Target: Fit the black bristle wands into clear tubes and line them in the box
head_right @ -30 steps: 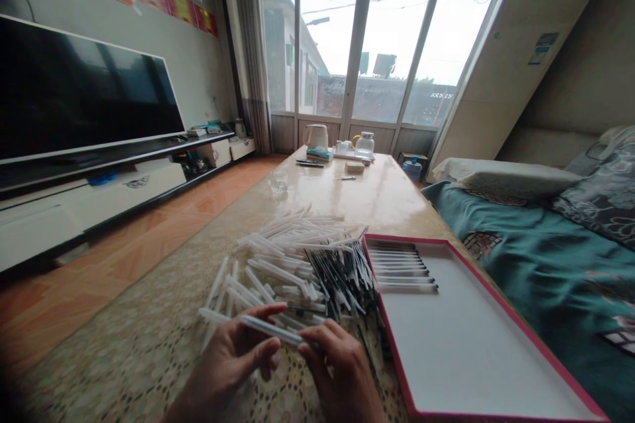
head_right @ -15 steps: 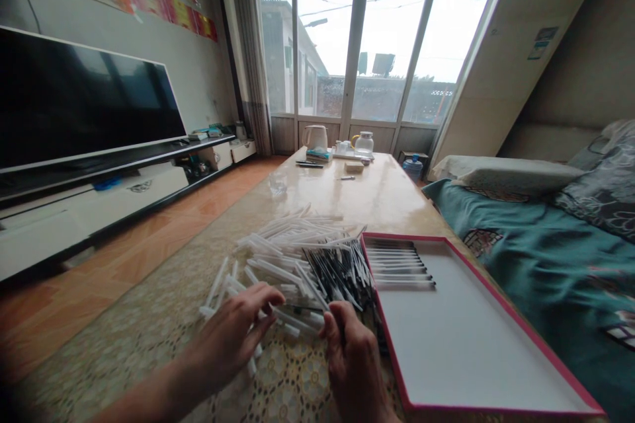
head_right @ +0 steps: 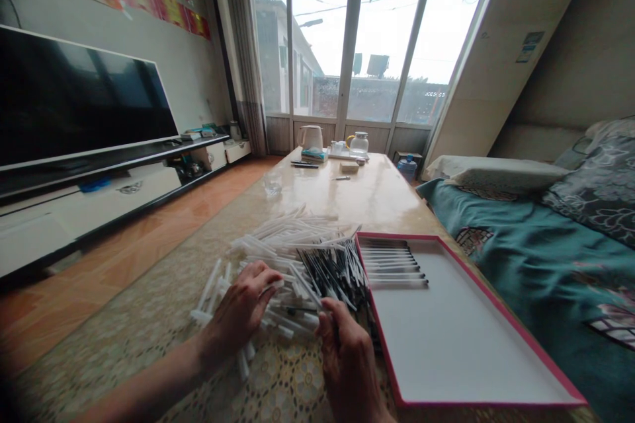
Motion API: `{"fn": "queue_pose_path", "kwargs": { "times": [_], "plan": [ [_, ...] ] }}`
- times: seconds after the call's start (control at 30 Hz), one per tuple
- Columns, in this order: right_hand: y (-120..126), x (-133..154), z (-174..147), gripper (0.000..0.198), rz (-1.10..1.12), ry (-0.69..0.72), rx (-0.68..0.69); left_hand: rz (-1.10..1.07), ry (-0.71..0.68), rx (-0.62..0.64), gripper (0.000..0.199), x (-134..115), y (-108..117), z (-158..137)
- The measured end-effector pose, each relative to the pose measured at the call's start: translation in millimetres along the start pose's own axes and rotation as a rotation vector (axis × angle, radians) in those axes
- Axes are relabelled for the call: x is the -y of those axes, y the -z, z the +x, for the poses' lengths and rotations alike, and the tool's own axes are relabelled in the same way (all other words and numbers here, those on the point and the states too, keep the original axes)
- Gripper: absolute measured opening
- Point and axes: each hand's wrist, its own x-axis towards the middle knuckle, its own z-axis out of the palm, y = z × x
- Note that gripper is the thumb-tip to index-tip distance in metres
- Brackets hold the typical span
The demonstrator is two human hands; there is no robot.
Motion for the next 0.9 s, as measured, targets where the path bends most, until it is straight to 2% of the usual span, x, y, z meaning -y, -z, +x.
{"fn": "queue_pose_path", "kwargs": {
  "times": [0.07, 0.17, 0.27, 0.37, 0.43, 0.6, 0.9],
  "plan": [
    [0.1, 1.7, -0.3, 0.024, -0.003, 0.021, -0.012, -0.256, 0.158, -0.052, 0.012, -0.9, 6.6, -7.8],
    [0.9, 8.5, -0.4, 0.021, -0.025, 0.040, -0.049, -0.820, 0.505, -0.029, 0.014, -0.8, 11.1, -24.4],
    [2.3, 16.3, -1.2, 0.016, -0.070, 0.082, -0.046, -1.080, 0.707, -0.129, 0.021, -1.7, 9.6, -39.6],
    [3.8, 20.2, -3.3, 0.012, -0.128, 0.150, -0.004, -1.143, 0.713, -0.253, 0.030, -4.0, 7.7, -46.8],
    [4.5, 20.4, -4.6, 0.011, -0.140, 0.177, 0.024, -1.148, 0.668, -0.271, 0.035, -3.4, 7.0, -48.1],
    [5.2, 18.5, -5.8, 0.011, -0.171, 0.210, 0.070, -1.131, 0.647, -0.210, 0.025, 6.2, 4.8, -49.7],
    [5.2, 16.3, -7.0, 0.010, -0.179, 0.199, 0.101, -1.102, 0.618, -0.112, 0.027, 7.7, 9.2, -48.1]
  ]
}}
